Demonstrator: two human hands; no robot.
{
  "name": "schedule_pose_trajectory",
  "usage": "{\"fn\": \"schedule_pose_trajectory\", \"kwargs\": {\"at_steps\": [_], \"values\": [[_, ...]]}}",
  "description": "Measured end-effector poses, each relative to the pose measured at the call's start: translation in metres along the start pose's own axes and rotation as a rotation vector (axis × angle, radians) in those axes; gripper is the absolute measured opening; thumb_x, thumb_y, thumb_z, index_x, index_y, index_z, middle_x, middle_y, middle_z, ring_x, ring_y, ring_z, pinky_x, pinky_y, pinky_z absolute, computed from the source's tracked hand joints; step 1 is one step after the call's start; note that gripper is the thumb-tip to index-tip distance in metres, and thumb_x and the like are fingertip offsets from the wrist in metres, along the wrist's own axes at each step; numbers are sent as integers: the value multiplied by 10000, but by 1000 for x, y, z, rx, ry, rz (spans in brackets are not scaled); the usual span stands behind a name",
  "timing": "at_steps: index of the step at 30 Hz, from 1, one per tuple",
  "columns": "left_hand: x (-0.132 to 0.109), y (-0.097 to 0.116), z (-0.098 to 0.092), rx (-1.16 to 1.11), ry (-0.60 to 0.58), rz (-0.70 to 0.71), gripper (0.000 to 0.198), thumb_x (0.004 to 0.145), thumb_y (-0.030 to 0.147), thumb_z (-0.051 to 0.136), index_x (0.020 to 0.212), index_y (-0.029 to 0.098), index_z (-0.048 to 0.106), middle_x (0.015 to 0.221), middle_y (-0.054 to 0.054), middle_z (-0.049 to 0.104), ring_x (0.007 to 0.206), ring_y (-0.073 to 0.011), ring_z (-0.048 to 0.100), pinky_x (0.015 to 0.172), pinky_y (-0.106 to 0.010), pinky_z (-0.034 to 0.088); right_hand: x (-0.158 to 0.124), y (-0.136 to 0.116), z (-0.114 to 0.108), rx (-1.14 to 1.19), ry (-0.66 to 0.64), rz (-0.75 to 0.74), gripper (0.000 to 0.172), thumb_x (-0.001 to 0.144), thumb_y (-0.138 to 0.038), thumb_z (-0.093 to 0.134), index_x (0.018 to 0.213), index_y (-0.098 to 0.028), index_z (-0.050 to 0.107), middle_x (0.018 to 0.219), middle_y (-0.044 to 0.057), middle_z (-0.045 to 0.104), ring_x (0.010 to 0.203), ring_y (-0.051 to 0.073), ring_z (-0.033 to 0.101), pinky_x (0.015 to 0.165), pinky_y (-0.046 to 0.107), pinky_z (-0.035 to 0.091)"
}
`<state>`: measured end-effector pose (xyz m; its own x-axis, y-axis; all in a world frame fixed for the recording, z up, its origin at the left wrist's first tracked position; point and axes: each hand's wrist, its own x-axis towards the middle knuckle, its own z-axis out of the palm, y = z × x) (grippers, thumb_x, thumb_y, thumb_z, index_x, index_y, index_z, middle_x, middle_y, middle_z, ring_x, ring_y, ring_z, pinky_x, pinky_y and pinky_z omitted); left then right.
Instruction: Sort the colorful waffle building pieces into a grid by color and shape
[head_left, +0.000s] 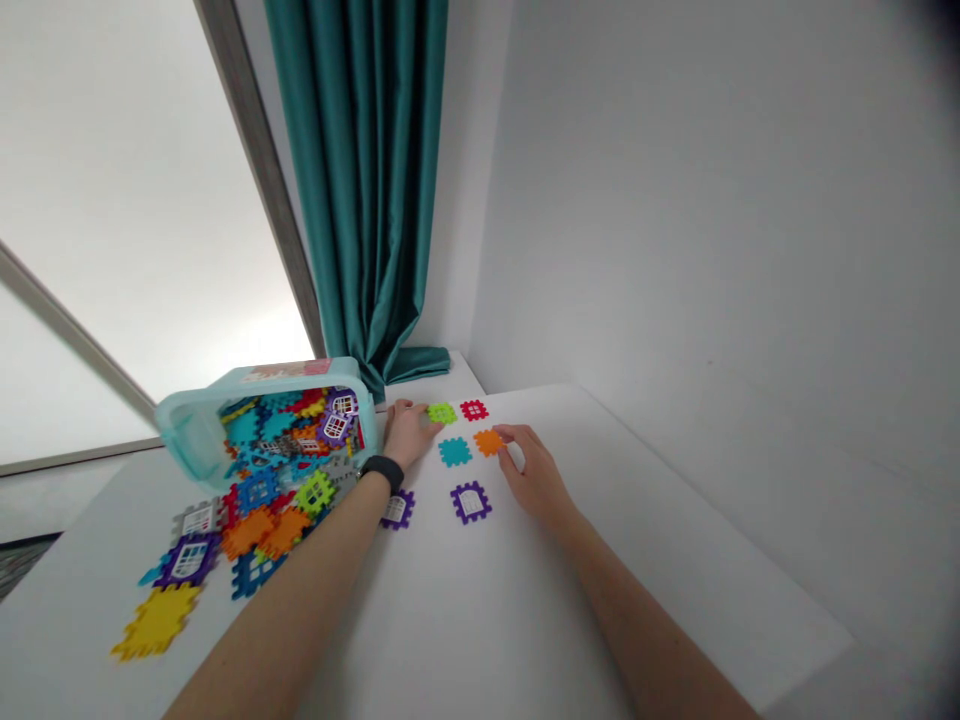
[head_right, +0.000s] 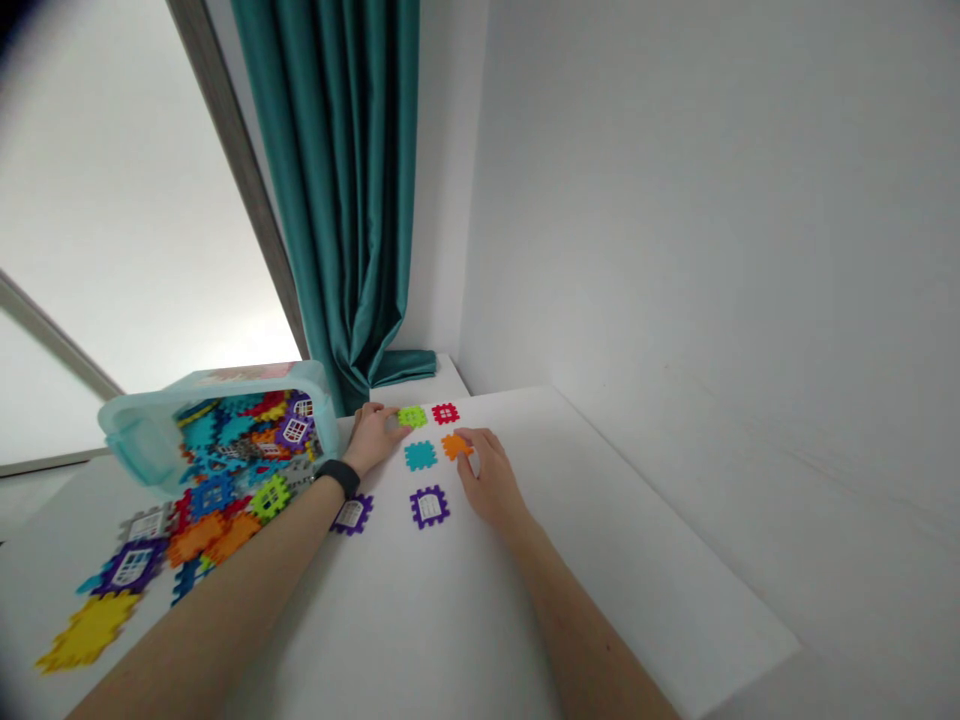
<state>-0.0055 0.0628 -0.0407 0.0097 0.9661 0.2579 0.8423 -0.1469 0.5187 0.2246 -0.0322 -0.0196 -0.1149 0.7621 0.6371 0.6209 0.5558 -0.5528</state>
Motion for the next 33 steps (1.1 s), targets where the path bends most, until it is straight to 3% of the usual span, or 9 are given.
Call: {"fn": "schedule_pose_trajectory", "kwargs": {"at_steps": [18, 24, 33], "values": [[-5, 6, -5, 16, 5, 6, 516, 807, 411, 723, 1248, 159, 634, 1345, -159, 524, 1260, -336, 498, 1100, -429, 365, 1, -2, -2, -20, -14, -4, 310, 895, -150, 492, 1175, -222, 603, 1107, 100, 672, 1024, 243, 643, 945, 447, 534], [-26, 17, -19, 3, 19, 91, 472, 877, 341, 660, 1302, 145, 597, 1381, -169, 488, 1314, -336, 442, 1130, -454, 363, 2, -2, -2, -23, -14, 5, 305, 899, -170, 489, 1179, -211, 602, 1118, 104, 665, 1012, 241, 644, 937, 441, 529], [-74, 32, -55, -23, -27, 307, 394, 883, 254, 645, 1270, 193, 605, 1293, -114, 542, 1238, -266, 525, 1107, -398, 433, -4, -14, 5, -16, -49, -59, 309, 916, -180, 467, 1198, -215, 589, 1119, 108, 660, 1068, 258, 620, 971, 472, 515]]}}
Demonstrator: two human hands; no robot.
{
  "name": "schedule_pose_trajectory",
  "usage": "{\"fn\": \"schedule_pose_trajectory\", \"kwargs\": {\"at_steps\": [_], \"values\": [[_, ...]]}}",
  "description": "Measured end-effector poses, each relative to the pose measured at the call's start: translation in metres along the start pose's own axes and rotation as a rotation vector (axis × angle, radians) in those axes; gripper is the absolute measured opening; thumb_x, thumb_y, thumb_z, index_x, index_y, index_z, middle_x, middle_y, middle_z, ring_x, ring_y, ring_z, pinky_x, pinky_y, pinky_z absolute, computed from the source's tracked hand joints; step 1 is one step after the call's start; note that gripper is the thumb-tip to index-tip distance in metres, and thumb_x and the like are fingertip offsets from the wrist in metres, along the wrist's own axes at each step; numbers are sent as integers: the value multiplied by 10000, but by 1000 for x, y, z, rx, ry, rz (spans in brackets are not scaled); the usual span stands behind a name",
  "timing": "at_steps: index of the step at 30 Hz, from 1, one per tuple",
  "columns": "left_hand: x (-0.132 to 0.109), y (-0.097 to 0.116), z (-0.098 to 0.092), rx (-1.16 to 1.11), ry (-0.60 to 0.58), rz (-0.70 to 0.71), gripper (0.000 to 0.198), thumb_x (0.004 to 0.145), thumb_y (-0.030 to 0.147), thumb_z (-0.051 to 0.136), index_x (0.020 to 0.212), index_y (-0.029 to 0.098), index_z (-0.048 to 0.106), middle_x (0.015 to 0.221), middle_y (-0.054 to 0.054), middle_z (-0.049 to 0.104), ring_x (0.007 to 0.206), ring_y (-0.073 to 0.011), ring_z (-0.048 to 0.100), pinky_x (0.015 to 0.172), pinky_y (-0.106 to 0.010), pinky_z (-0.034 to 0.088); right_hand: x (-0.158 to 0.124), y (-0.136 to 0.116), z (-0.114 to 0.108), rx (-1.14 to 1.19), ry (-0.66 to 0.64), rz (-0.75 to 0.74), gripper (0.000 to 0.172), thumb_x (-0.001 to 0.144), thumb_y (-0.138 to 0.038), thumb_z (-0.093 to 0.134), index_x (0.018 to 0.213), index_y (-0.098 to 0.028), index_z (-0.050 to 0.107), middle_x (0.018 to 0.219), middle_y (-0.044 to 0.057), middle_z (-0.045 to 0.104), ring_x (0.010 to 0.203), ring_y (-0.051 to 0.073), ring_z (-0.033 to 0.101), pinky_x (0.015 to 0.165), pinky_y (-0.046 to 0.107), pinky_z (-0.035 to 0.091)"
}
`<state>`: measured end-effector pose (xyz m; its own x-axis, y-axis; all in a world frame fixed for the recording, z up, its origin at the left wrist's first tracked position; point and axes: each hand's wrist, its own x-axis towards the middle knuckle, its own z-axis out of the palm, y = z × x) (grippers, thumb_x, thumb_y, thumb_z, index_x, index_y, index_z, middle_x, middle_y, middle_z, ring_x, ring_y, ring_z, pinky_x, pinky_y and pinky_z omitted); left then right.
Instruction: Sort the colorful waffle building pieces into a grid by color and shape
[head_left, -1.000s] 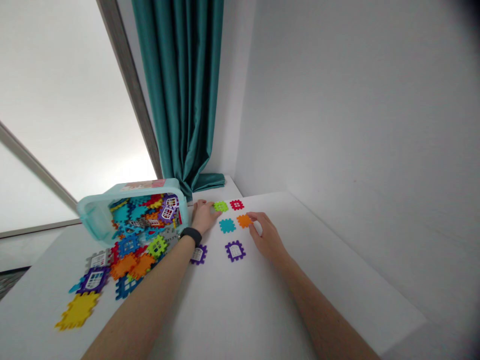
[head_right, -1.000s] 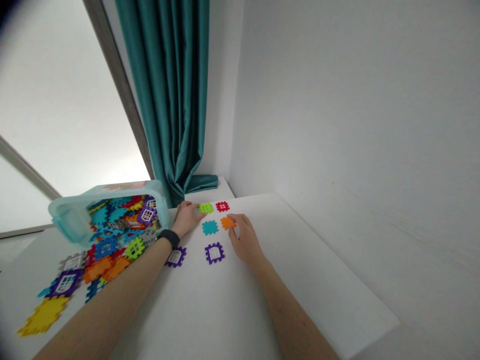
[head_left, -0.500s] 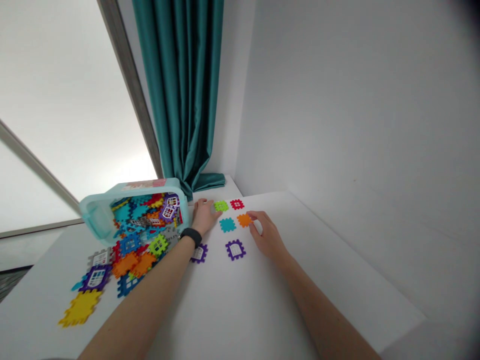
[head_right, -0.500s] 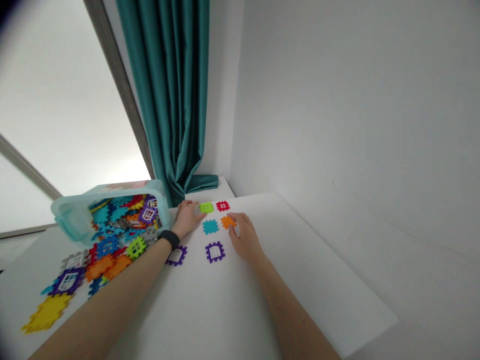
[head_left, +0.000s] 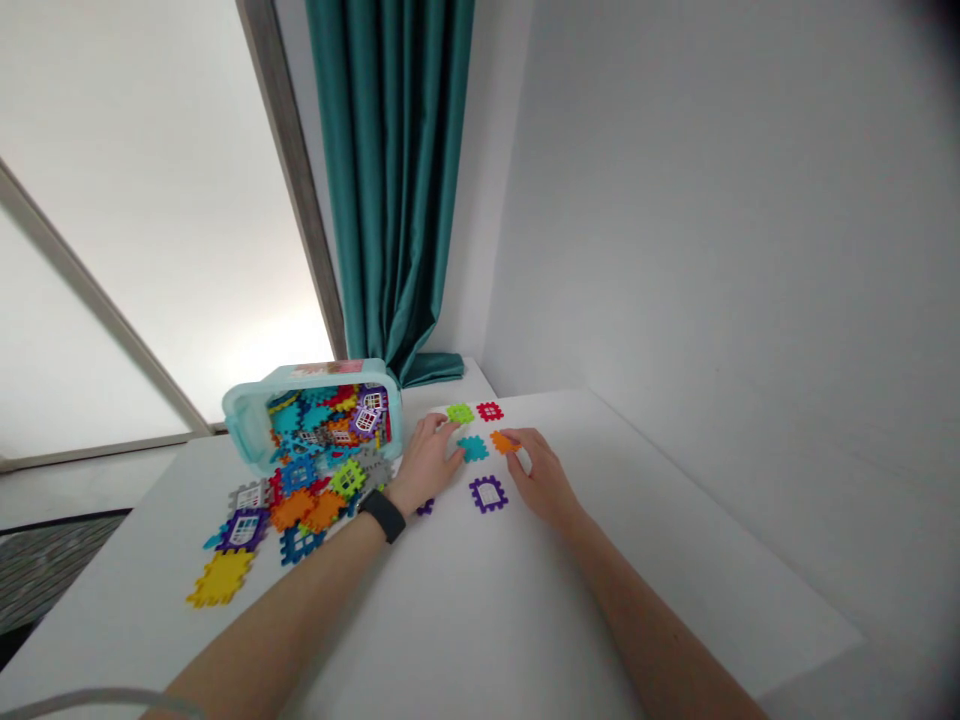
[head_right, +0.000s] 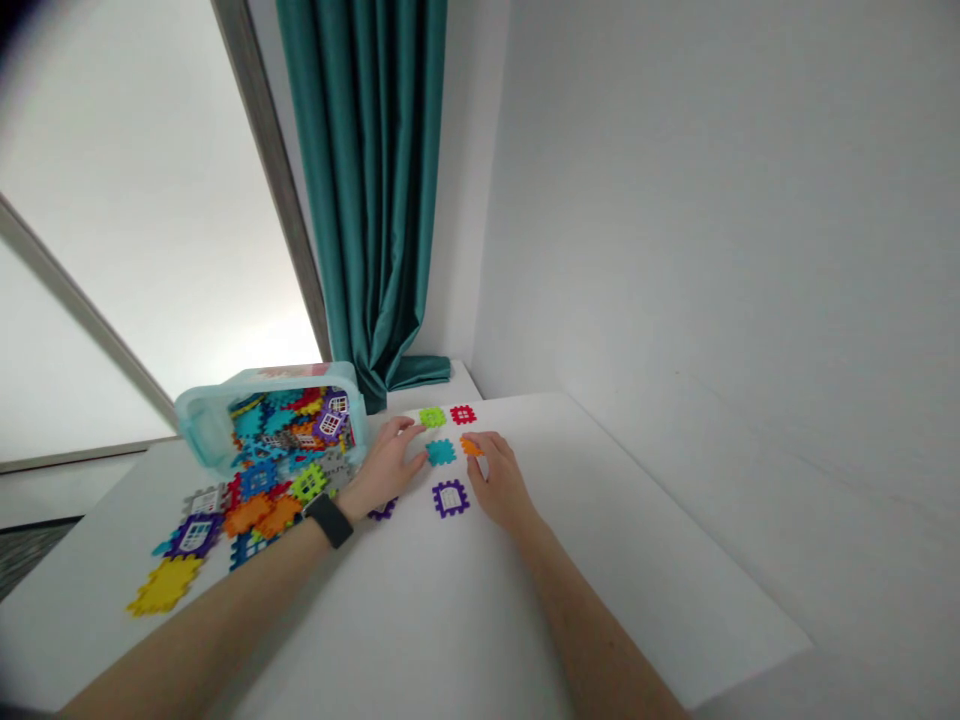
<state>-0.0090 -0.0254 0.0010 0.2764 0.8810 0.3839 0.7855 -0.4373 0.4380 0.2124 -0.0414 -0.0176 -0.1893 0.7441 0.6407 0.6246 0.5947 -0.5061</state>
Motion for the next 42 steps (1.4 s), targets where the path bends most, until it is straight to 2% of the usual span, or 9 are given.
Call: {"fn": "schedule_pose_trajectory", "kwargs": {"at_steps": [2, 6, 12, 19, 22, 28, 35, 39, 42], "values": [[-14, 2, -13, 5, -2, 74, 337, 910, 237, 593, 1244, 197, 613, 1276, -114, 551, 1216, -266, 547, 1081, -414, 460, -2, -7, 5, 3, -17, -26, 316, 919, -181, 466, 1208, -222, 587, 1137, 108, 657, 1109, 266, 606, 1002, 488, 498], [-45, -5, -43, 68, -33, 131, 282, 916, 217, 566, 1189, 199, 634, 1242, -110, 587, 1153, -264, 590, 1036, -415, 492, -2, -25, 17, -2, -72, -87, 317, 924, -174, 465, 1211, -217, 590, 1140, 109, 658, 1123, 268, 598, 1040, 506, 472], [-91, -35, -91, 182, -47, 136, 240, 931, 221, 542, 1148, 211, 643, 1192, -94, 634, 1098, -268, 613, 985, -440, 506, 3, -57, 40, -3, -209, -146, 307, 927, -163, 465, 1195, -211, 608, 1187, 117, 657, 1148, 269, 598, 1036, 500, 476], [-137, -68, -134, 302, -44, 113, 341, 937, 257, 539, 1269, 223, 606, 1278, -107, 617, 1151, -294, 584, 998, -485, 493, 7, -96, 81, 35, -373, -226, 444, 913, -132, 471, 1344, -206, 548, 1350, 126, 600, 1268, 253, 548, 1093, 480, 457], [-154, -83, -142, 345, -12, 98, 371, 947, 307, 539, 1311, 253, 588, 1340, -104, 586, 1194, -310, 557, 1029, -531, 466, 10, -106, 97, 12, -363, -225, 468, 902, -137, 483, 1358, -211, 552, 1406, 136, 556, 1322, 270, 507, 1114, 499, 440], [-175, -114, -144, 352, 141, 17, 379, 969, 329, 495, 1330, 242, 574, 1337, -116, 581, 1228, -302, 532, 1027, -524, 478, 17, -103, 120, 28, -201, -56, 548, 910, -199, 460, 1458, -184, 456, 1482, 160, 469, 1403, 285, 432, 1187, 520, 361], [-176, -135, -150, 340, 172, -70, 401, 984, 404, 480, 1341, 238, 559, 1333, -121, 580, 1243, -313, 533, 1026, -543, 484, 10, -94, 134, 51, -246, -25, 617, 932, -214, 433, 1541, -187, 343, 1571, 142, 374, 1459, 267, 365, 1227, 475, 306], [-179, -147, -153, 318, 206, -128, 457, 984, 439, 466, 1382, 223, 527, 1354, -130, 574, 1256, -316, 539, 1045, -536, 479, 15, -91, 137, 54, -253, -26, 615, 932, -215, 429, 1541, -187, 342, 1566, 144, 379, 1456, 271, 362, 1230, 482, 291], [-181, -152, -154, 292, 189, -148, 483, 985, 445, 459, 1400, 203, 506, 1384, -139, 562, 1275, -314, 537, 1057, -525, 476, 18, -90, 138, 56, -234, -53, 612, 936, -214, 432, 1540, -192, 331, 1551, 148, 390, 1442, 277, 373, 1212, 508, 316]]}}
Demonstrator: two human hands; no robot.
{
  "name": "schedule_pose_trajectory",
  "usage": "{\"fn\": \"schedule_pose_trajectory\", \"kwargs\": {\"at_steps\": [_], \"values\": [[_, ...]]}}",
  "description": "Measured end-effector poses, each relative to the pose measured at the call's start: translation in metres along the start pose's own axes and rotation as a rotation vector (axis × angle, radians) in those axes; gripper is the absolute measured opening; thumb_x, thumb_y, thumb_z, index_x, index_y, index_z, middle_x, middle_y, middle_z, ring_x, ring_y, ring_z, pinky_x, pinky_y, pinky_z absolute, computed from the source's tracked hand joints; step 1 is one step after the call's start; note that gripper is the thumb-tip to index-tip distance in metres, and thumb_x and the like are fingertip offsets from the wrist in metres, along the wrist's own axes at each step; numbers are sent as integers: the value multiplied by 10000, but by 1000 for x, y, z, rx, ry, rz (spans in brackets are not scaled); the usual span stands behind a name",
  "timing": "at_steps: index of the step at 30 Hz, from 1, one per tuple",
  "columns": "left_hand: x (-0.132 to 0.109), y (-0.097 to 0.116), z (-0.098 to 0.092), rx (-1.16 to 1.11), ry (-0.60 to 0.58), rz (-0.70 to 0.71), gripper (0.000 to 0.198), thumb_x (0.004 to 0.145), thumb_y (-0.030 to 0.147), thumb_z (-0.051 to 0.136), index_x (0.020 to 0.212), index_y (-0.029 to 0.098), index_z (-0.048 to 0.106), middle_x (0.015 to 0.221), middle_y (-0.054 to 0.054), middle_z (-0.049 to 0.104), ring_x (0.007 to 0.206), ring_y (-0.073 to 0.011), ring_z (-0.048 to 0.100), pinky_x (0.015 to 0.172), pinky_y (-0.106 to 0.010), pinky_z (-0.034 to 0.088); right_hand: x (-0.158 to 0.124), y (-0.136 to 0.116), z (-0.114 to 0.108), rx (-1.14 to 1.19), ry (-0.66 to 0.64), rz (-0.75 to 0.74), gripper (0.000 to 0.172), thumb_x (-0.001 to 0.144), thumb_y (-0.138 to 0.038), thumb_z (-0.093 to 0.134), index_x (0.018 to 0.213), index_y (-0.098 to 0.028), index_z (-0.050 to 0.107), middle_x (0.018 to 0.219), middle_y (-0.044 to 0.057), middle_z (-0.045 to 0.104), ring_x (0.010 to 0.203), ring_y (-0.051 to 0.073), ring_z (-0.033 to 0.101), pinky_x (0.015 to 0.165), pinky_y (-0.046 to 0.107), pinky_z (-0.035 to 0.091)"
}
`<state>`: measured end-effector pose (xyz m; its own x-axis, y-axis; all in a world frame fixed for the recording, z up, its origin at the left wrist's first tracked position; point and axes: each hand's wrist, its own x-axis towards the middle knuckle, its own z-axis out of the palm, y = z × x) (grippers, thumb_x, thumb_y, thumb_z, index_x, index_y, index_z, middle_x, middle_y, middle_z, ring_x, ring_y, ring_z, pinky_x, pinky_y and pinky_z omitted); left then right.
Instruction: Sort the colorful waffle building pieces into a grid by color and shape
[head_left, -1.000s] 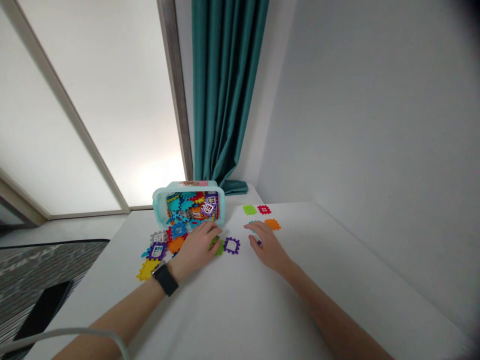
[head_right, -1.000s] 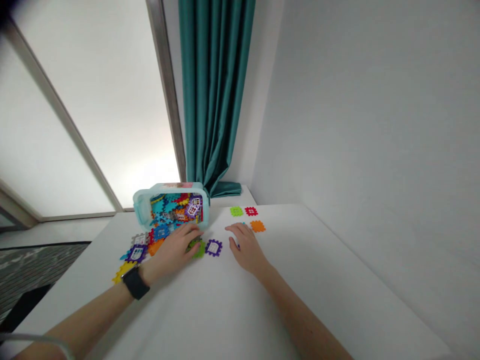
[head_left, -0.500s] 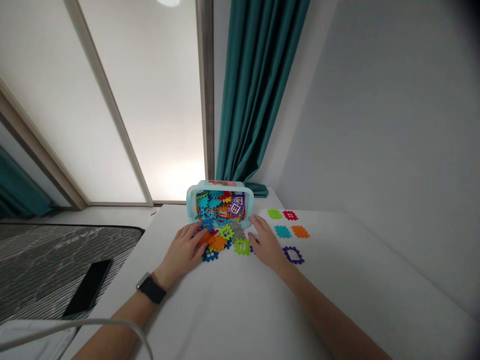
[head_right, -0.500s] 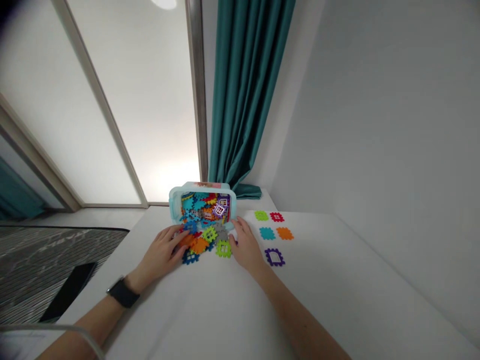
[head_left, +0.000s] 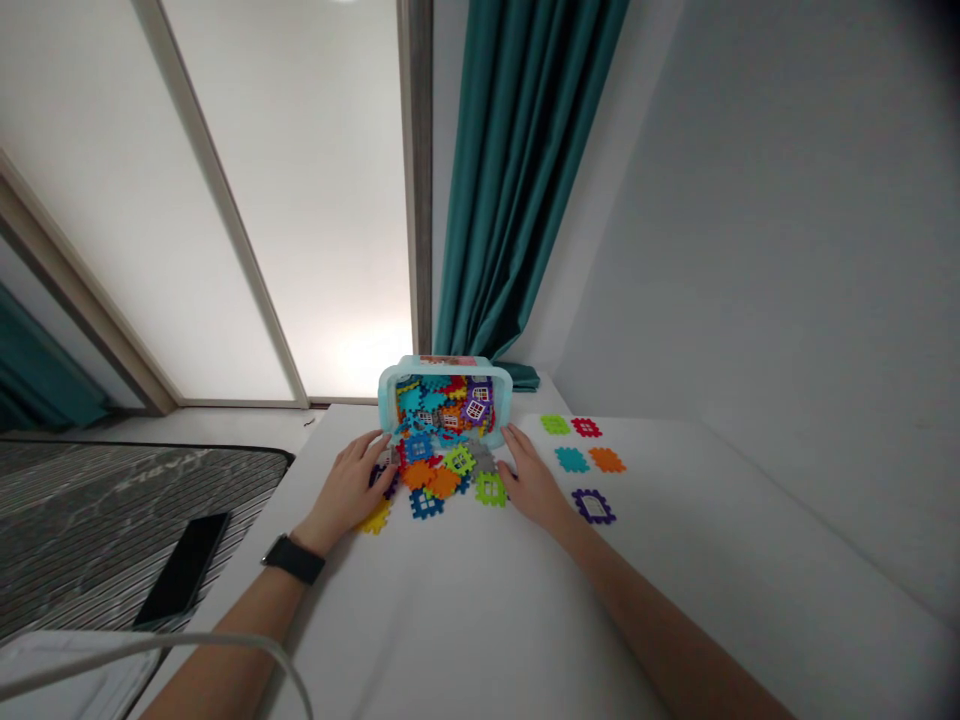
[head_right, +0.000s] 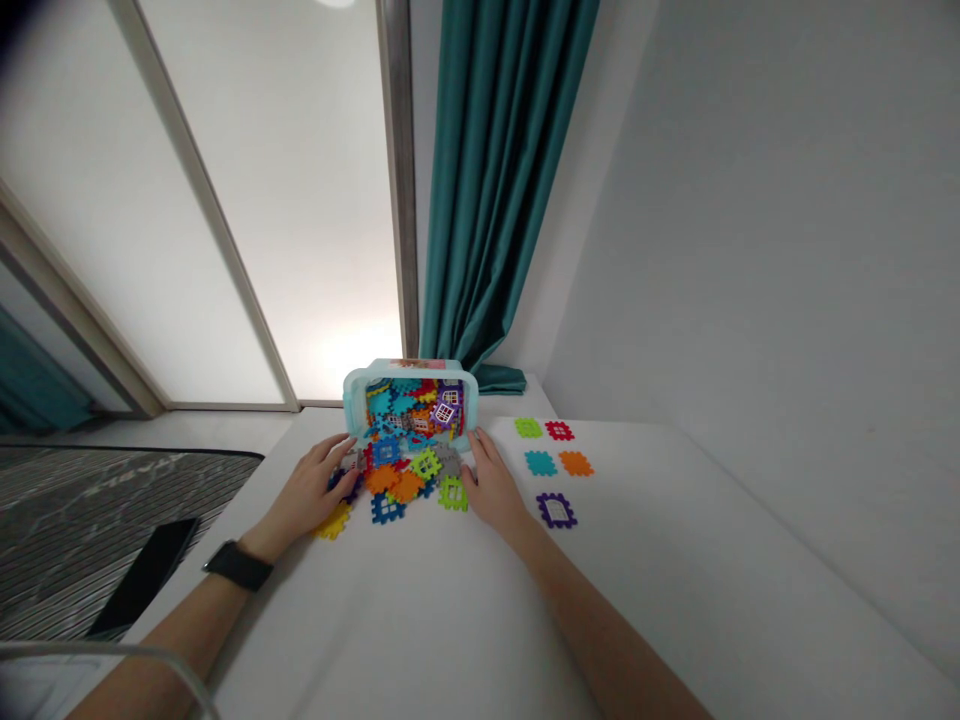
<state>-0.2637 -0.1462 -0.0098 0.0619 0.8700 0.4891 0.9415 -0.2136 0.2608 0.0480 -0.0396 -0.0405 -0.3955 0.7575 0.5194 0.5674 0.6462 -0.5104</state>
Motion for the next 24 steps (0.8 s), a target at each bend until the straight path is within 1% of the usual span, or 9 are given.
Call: {"fn": "schedule_pose_trajectory", "kwargs": {"at_steps": [2, 5, 9, 12, 16, 19, 22, 24], "values": [[0, -2, 0, -16, -18, -7, 493, 984, 448, 458, 1405, 195, 498, 1399, -144, 555, 1289, -314, 533, 1066, -525, 472, -1, -1, 0, -14, 6, -17, 597, 937, -207, 436, 1526, -183, 343, 1527, 159, 407, 1423, 282, 393, 1185, 519, 356], [0, -2, 0, -49, -28, -12, 499, 982, 451, 462, 1407, 192, 493, 1427, -145, 540, 1305, -308, 530, 1088, -520, 461, -6, -4, -2, -56, -3, -45, 547, 927, -193, 458, 1472, -182, 413, 1458, 167, 468, 1368, 293, 446, 1137, 535, 408], [1, -3, 1, -73, -44, -21, 528, 984, 450, 452, 1420, 153, 483, 1466, -171, 508, 1330, -309, 516, 1114, -510, 443, -15, -11, -9, -112, -60, -88, 466, 918, -195, 501, 1384, -191, 507, 1361, 158, 548, 1291, 299, 506, 1088, 533, 442], [1, -5, 0, -72, -55, -18, 535, 983, 454, 451, 1424, 153, 483, 1472, -174, 506, 1335, -314, 512, 1116, -520, 437, -20, -14, -16, -114, -112, -114, 432, 918, -197, 521, 1350, -200, 533, 1304, 139, 592, 1253, 284, 532, 1068, 500, 453], [-3, -7, -3, -71, -34, 4, 478, 978, 441, 455, 1380, 192, 526, 1414, -145, 557, 1294, -310, 532, 1076, -535, 463, -22, -18, -24, -82, -162, -157, 403, 923, -200, 542, 1326, -200, 546, 1260, 123, 625, 1210, 270, 552, 1058, 475, 451], [-6, -2, -6, -73, -29, 32, 429, 975, 413, 459, 1326, 194, 571, 1346, -140, 596, 1241, -302, 558, 1055, -519, 479, -22, -23, -25, -77, -185, -171, 390, 931, -199, 536, 1320, -200, 551, 1262, 128, 620, 1201, 274, 550, 1045, 475, 457], [-7, 4, -9, -73, -33, 59, 385, 965, 388, 468, 1269, 203, 613, 1291, -132, 622, 1199, -299, 574, 1037, -505, 490, -24, -29, -22, -85, -204, -197, 426, 927, -186, 530, 1353, -215, 535, 1280, 131, 610, 1208, 278, 545, 1040, 482, 458], [-7, 4, -11, -57, -42, 44, 362, 960, 385, 471, 1229, 211, 639, 1258, -125, 635, 1175, -303, 582, 1023, -512, 494, -25, -33, -21, -97, -213, -216, 459, 921, -180, 531, 1377, -229, 521, 1299, 129, 602, 1225, 283, 536, 1046, 492, 453]]}}
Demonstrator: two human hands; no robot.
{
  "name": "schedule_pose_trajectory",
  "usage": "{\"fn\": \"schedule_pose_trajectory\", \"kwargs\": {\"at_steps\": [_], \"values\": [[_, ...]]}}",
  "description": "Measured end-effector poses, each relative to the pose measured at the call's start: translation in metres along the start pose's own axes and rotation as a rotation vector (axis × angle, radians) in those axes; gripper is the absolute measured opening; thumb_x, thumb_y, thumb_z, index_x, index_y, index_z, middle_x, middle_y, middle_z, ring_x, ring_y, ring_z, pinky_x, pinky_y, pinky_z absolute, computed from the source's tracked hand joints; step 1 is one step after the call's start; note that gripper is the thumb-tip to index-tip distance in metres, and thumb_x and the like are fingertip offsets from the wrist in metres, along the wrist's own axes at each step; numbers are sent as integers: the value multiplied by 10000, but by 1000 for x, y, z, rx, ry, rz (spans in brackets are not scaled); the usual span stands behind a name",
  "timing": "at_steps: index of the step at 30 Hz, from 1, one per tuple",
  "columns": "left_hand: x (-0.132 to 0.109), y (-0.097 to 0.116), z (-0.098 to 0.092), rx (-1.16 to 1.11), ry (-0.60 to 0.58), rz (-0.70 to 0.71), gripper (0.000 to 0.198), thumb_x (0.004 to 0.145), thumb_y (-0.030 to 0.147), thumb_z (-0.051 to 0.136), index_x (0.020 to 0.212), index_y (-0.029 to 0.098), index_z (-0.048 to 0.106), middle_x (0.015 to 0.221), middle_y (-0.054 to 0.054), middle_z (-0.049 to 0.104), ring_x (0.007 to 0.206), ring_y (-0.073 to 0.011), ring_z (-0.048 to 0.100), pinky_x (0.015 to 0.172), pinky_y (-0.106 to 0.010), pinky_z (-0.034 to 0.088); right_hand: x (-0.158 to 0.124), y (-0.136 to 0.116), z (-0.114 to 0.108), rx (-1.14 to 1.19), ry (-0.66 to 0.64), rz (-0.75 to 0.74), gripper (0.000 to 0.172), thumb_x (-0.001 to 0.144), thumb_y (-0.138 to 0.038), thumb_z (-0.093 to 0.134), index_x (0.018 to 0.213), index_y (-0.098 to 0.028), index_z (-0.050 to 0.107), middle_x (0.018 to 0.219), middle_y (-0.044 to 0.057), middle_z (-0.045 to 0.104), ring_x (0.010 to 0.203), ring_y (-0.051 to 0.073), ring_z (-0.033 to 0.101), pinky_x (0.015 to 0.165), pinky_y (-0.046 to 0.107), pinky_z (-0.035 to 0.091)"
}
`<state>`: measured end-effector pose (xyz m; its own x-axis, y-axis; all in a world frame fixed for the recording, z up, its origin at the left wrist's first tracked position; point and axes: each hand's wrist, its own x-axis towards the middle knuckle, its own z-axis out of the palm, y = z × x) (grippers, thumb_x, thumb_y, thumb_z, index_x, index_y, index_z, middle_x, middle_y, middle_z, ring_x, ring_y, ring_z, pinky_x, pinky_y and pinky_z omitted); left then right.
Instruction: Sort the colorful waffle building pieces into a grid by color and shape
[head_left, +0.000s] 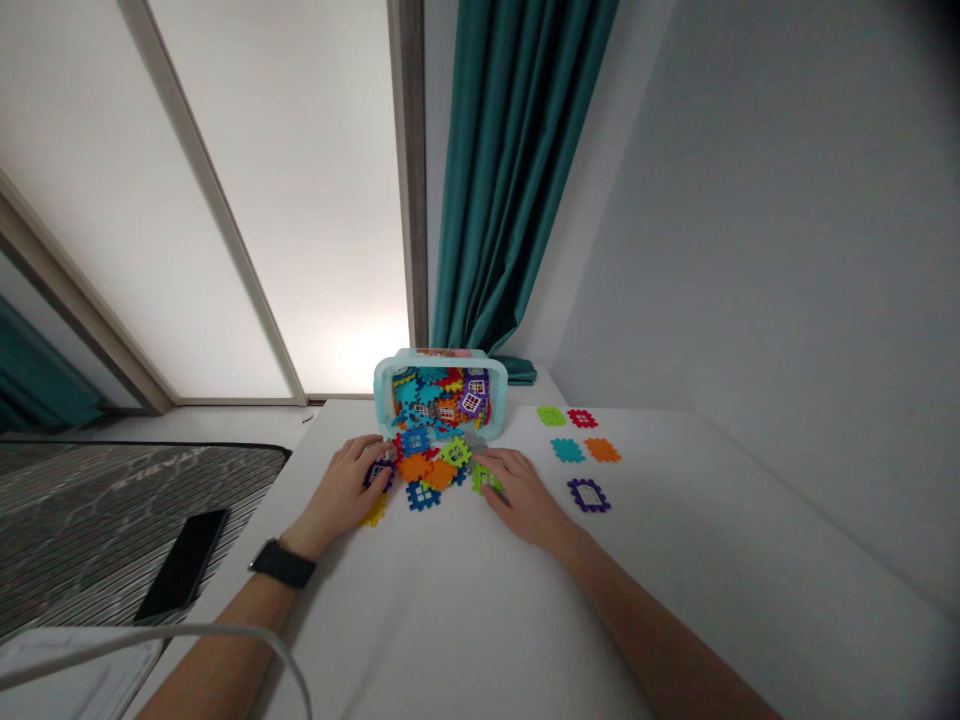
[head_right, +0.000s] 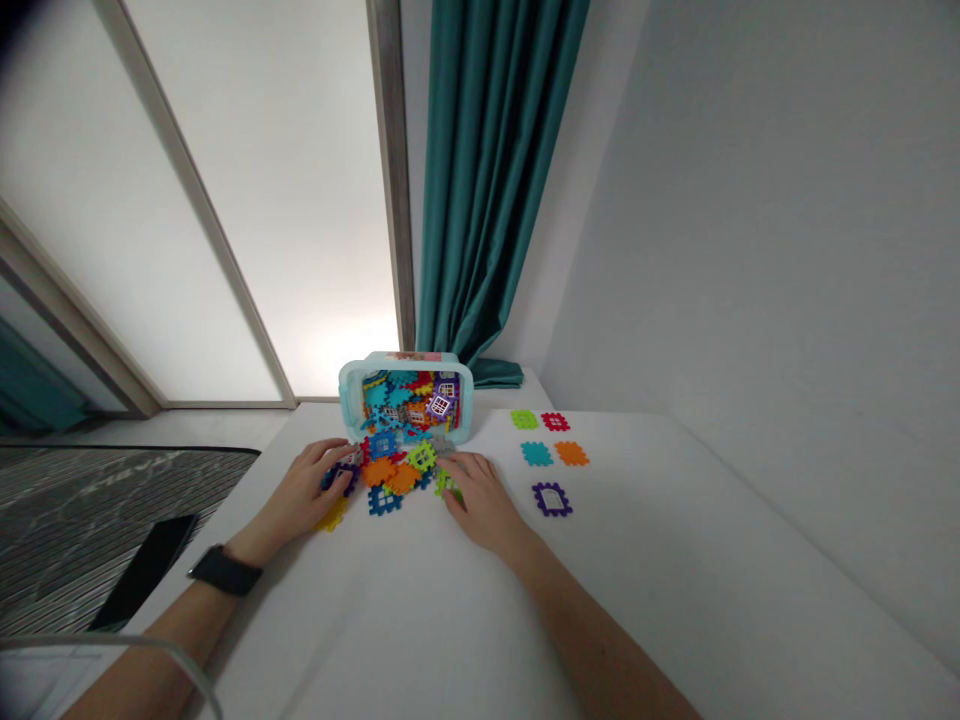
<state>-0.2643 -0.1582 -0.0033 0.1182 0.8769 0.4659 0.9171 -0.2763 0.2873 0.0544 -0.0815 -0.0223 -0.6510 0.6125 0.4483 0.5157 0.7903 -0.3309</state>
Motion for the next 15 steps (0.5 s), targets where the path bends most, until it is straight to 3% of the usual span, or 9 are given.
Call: {"fn": "schedule_pose_trajectory", "kwargs": {"at_steps": [5, 8, 15], "values": [[-1, -17, -11, -22, -1, -118, 352, 962, 379, 449, 1174, 189, 657, 1165, -116, 649, 1096, -289, 612, 979, -490, 517, 0, -9, -1, -18, -9, -38, 479, 915, -160, 519, 1388, -236, 524, 1356, 131, 579, 1262, 293, 516, 1061, 514, 442], [-1, -20, -16, -51, 15, -93, 351, 970, 370, 443, 1176, 176, 650, 1157, -118, 647, 1093, -273, 616, 971, -453, 524, 0, -14, -1, -5, -7, -65, 479, 912, -142, 511, 1377, -251, 541, 1342, 122, 594, 1258, 288, 526, 1060, 516, 448], [0, 20, -3, 54, -40, 65, 291, 932, 342, 560, 1194, 241, 637, 1238, -86, 666, 1166, -275, 589, 1022, -495, 458, 0, -23, 6, 34, -44, -95, 482, 897, -123, 521, 1363, -242, 553, 1334, 112, 595, 1260, 278, 527, 1071, 514, 454]]}}
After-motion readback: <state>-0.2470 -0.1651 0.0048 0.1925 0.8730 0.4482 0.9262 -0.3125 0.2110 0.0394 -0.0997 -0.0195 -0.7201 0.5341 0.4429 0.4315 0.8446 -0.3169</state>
